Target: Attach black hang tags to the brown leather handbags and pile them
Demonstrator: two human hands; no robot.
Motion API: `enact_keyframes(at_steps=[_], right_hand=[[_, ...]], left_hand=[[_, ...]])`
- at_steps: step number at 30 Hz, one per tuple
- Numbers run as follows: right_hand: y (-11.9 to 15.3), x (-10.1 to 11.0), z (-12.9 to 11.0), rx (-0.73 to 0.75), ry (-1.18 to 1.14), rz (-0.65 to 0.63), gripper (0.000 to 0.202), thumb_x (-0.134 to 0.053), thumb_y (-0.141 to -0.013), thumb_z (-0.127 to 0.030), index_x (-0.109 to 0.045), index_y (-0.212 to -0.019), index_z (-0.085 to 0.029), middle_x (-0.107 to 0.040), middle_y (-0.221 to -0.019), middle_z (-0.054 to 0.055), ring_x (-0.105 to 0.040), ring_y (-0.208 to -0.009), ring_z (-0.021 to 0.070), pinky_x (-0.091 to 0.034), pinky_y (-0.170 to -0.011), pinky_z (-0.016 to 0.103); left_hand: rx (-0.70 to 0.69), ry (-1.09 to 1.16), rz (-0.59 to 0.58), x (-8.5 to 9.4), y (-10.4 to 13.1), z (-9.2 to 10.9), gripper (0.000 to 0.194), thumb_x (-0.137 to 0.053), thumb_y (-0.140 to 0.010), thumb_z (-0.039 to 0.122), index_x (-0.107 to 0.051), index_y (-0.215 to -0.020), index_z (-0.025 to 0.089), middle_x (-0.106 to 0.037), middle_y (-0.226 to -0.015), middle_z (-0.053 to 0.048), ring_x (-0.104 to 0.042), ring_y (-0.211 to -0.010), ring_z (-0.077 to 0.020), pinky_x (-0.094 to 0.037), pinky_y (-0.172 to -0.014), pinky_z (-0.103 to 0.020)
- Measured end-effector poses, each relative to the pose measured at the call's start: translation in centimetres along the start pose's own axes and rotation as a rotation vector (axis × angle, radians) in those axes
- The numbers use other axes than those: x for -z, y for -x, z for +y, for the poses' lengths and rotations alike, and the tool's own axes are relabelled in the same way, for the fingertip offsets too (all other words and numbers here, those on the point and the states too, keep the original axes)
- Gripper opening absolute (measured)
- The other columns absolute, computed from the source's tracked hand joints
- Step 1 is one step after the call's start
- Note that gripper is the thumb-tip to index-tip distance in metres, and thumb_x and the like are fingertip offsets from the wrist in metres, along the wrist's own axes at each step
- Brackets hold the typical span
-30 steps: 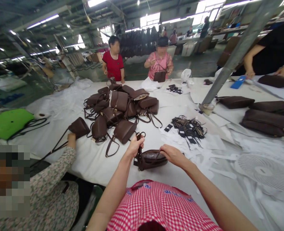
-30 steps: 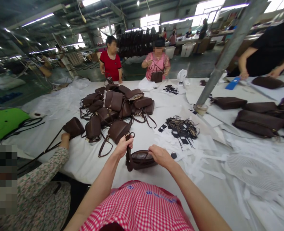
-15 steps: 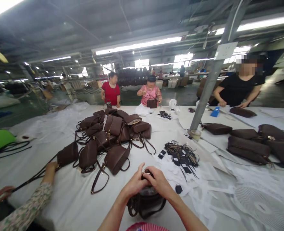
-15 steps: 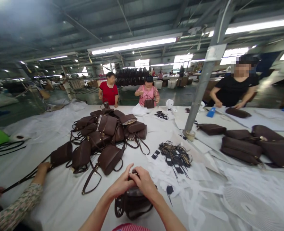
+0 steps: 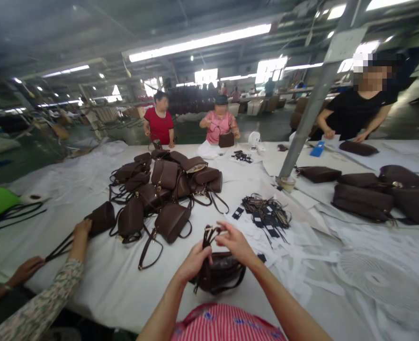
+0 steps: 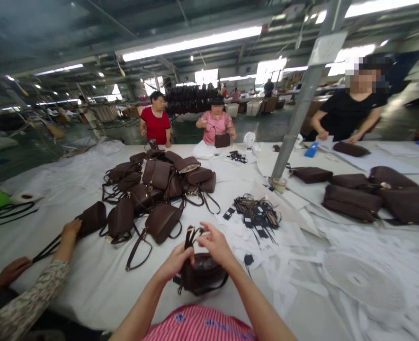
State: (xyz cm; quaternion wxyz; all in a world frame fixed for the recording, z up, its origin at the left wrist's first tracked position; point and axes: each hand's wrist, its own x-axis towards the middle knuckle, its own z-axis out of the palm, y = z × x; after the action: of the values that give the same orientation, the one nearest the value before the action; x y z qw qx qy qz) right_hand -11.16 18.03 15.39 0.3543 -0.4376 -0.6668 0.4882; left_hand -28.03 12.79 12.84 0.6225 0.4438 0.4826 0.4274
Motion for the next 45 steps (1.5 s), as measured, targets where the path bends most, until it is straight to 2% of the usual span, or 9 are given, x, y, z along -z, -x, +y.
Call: enact_keyframes(at_steps=[3, 6, 12, 16, 21, 24, 27, 33, 45], right_hand=[[0.4, 1.1, 0.6, -0.154, -0.133, 0.069, 0.026, -0.057, -0.079, -0.032, -0.058, -0.101, -0.018, -0.065, -0.101, 0.007, -0.067, -0.075, 0.0162, -0.059, -0.064, 0.030], [1.4, 1.0, 1.9, -0.250, -0.091, -0.146, 0.018, -0.053, -0.083, -0.034, -0.060, -0.082, -0.018, -0.066, -0.082, 0.005, -0.066, -0.078, 0.0174, -0.058, -0.063, 0.029], [4.7, -5.0, 3.4, -0.128, 0.122, -0.282, 0.032, -0.065, -0.077, -0.025, -0.056, -0.107, -0.017, -0.068, -0.096, 0.006, -0.065, -0.083, 0.0173, -0.053, -0.075, 0.032], [5.5, -7.8, 3.7, -0.064, 0.378, -0.324, 0.034, -0.071, -0.073, -0.028, -0.055, -0.101, -0.017, -0.066, -0.085, 0.003, -0.061, -0.074, 0.0176, -0.045, -0.068, 0.029], [5.9, -5.3, 3.9, 0.034, 0.383, -0.241, 0.027, -0.056, -0.085, -0.025, -0.054, -0.110, -0.017, -0.064, -0.082, 0.003, -0.059, -0.075, 0.0175, -0.045, -0.071, 0.029], [5.6, -2.6, 3.6, 0.206, 0.513, -0.198, 0.020, -0.045, -0.093, -0.027, -0.060, -0.103, -0.019, -0.064, -0.094, 0.008, -0.060, -0.089, 0.0198, -0.046, -0.081, 0.032], [5.0, -0.9, 2.9, 0.238, 0.694, -0.261, 0.026, -0.040, -0.096, -0.028, -0.064, -0.097, -0.021, -0.062, -0.090, 0.007, -0.059, -0.081, 0.0179, -0.046, -0.074, 0.029], [5.4, -0.7, 2.5, 0.274, 0.787, -0.436, 0.023, -0.043, -0.095, -0.026, -0.065, -0.092, -0.020, -0.064, -0.085, 0.005, -0.059, -0.079, 0.0175, -0.043, -0.068, 0.027], [5.2, -0.4, 0.5, 0.363, 0.871, -0.661, 0.018, -0.051, -0.092, -0.024, -0.067, -0.085, -0.019, -0.063, -0.081, 0.003, -0.054, -0.066, 0.0132, -0.033, -0.056, 0.024]], left_hand=[[0.025, 0.306, 0.143, 0.4, -0.5, -0.3, 0.033, -0.071, -0.075, 0.038, -0.045, -0.067, 0.019, -0.046, -0.056, 0.006, -0.044, -0.049, -0.0077, -0.042, -0.058, -0.026], [0.036, 0.523, 0.271, 1.3, -1.2, -0.5, 0.037, -0.075, -0.074, 0.039, -0.044, -0.074, 0.019, -0.044, -0.060, 0.009, -0.042, -0.048, -0.0050, -0.045, -0.060, -0.025], [0.046, 0.752, 0.364, 1.8, -1.3, -0.4, 0.034, -0.071, -0.081, 0.036, -0.043, -0.075, 0.018, -0.041, -0.060, 0.009, -0.040, -0.048, -0.0033, -0.046, -0.060, -0.023], [0.064, 0.789, 0.377, 1.9, -1.3, -0.6, 0.034, -0.070, -0.083, 0.036, -0.041, -0.075, 0.018, -0.040, -0.060, 0.009, -0.038, -0.047, -0.0025, -0.044, -0.057, -0.021], [0.036, 0.544, 0.346, 3.5, -0.4, -0.7, 0.038, -0.071, -0.079, 0.039, -0.039, -0.075, 0.020, -0.039, -0.059, 0.010, -0.032, -0.042, -0.0015, -0.029, -0.043, -0.016], [0.058, 0.255, 0.197, 3.7, 0.3, -0.7, 0.034, -0.070, -0.077, 0.037, -0.041, -0.074, 0.019, -0.043, -0.058, 0.008, -0.033, -0.040, -0.0016, -0.025, -0.039, -0.016], [0.068, 0.101, 0.076, 3.1, 0.3, -0.7, 0.029, -0.068, -0.077, 0.035, -0.045, -0.073, 0.018, -0.047, -0.059, 0.006, -0.037, -0.041, -0.0025, -0.027, -0.040, -0.017], [0.075, 0.412, 0.252, 3.4, -0.8, -0.7, 0.040, -0.074, -0.073, 0.042, -0.042, -0.078, 0.019, -0.042, -0.059, 0.010, -0.035, -0.041, -0.0013, -0.030, -0.041, -0.016], [0.077, 0.513, 0.232, 4.2, -0.5, -1.1, 0.046, -0.077, -0.069, 0.047, -0.044, -0.082, 0.018, -0.044, -0.061, 0.009, -0.038, -0.043, -0.0023, -0.036, -0.044, -0.017]])
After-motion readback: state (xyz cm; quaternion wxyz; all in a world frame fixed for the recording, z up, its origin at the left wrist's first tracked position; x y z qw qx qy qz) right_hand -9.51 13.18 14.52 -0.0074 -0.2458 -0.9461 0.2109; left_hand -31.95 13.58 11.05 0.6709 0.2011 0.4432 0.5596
